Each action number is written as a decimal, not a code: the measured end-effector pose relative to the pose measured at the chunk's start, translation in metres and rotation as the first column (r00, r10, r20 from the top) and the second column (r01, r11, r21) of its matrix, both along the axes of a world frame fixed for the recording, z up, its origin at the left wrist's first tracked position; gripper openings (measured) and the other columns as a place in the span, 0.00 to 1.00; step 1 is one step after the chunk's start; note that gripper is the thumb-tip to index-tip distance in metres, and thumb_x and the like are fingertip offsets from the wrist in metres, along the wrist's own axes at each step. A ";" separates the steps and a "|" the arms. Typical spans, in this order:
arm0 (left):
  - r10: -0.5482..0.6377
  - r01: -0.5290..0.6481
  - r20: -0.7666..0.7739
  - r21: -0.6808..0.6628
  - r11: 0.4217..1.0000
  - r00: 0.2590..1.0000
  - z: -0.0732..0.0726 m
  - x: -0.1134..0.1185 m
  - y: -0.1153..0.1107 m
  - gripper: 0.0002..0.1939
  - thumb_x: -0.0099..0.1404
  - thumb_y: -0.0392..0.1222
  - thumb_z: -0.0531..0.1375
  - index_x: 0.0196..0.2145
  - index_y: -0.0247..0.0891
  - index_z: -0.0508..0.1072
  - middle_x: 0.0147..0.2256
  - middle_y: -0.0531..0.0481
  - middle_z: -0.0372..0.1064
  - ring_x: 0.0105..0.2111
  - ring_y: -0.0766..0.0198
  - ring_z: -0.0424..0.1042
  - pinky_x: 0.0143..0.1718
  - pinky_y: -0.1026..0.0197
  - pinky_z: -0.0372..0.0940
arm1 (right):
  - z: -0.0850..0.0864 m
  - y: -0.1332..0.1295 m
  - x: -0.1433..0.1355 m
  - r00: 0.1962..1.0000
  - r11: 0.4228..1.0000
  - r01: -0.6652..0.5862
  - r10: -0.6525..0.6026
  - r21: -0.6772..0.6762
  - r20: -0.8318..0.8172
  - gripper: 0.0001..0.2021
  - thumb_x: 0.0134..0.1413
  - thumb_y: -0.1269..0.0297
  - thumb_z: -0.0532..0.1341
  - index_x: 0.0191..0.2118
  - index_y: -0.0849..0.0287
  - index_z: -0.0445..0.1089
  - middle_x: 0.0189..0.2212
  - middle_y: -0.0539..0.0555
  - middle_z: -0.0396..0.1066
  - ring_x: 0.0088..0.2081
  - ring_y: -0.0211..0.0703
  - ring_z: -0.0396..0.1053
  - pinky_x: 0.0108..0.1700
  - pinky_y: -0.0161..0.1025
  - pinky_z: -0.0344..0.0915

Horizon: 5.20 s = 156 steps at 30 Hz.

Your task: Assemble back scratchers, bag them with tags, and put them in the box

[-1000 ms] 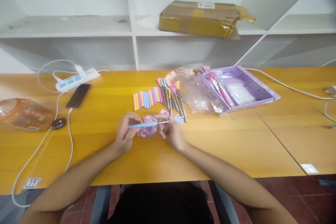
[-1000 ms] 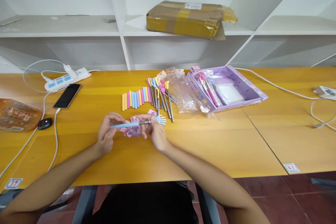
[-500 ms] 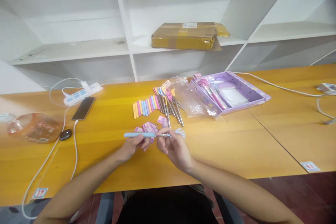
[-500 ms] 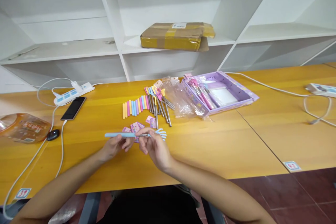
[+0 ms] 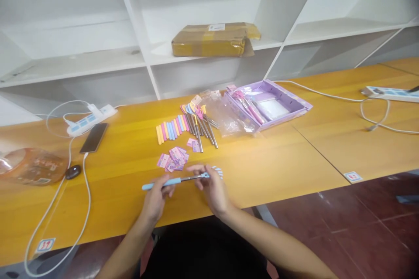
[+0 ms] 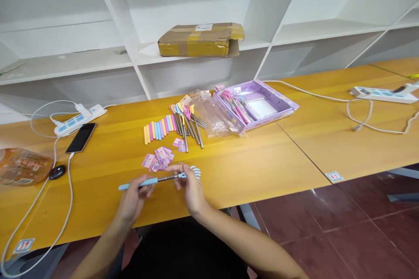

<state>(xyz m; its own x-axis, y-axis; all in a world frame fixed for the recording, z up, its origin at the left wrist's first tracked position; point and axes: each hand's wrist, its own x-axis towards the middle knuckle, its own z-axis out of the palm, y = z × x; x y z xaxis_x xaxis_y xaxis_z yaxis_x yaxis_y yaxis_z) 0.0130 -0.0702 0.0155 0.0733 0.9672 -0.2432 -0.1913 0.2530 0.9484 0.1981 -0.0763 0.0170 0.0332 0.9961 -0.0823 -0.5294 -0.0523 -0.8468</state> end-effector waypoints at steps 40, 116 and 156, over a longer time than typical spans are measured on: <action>0.341 -0.333 0.087 -0.099 0.938 0.936 0.018 -0.110 0.004 0.30 0.63 0.52 0.65 0.14 0.43 0.51 0.15 0.59 0.42 0.18 0.67 0.49 0.25 0.61 0.61 | -0.017 0.019 0.205 0.839 0.890 0.455 -0.438 -0.027 -0.324 0.13 0.53 0.58 0.64 0.27 0.55 0.60 0.26 0.47 0.58 0.27 0.35 0.62 0.30 0.35 0.66; 0.111 -0.108 0.095 -0.039 0.993 0.989 0.012 -0.070 0.000 0.22 0.58 0.49 0.62 0.18 0.42 0.54 0.19 0.59 0.42 0.20 0.70 0.43 0.19 0.65 0.41 | -0.024 0.026 0.200 0.911 0.939 0.325 -0.343 -0.113 -0.229 0.18 0.61 0.52 0.56 0.24 0.56 0.57 0.26 0.49 0.55 0.25 0.38 0.54 0.28 0.39 0.60; 0.227 -0.213 0.113 -0.127 0.969 0.967 0.029 -0.092 -0.001 0.23 0.57 0.45 0.65 0.17 0.42 0.54 0.17 0.62 0.40 0.16 0.73 0.39 0.19 0.67 0.50 | -0.009 0.020 0.195 0.881 0.888 0.441 -0.456 0.127 0.125 0.13 0.57 0.57 0.62 0.24 0.55 0.72 0.26 0.53 0.64 0.33 0.47 0.64 0.41 0.47 0.61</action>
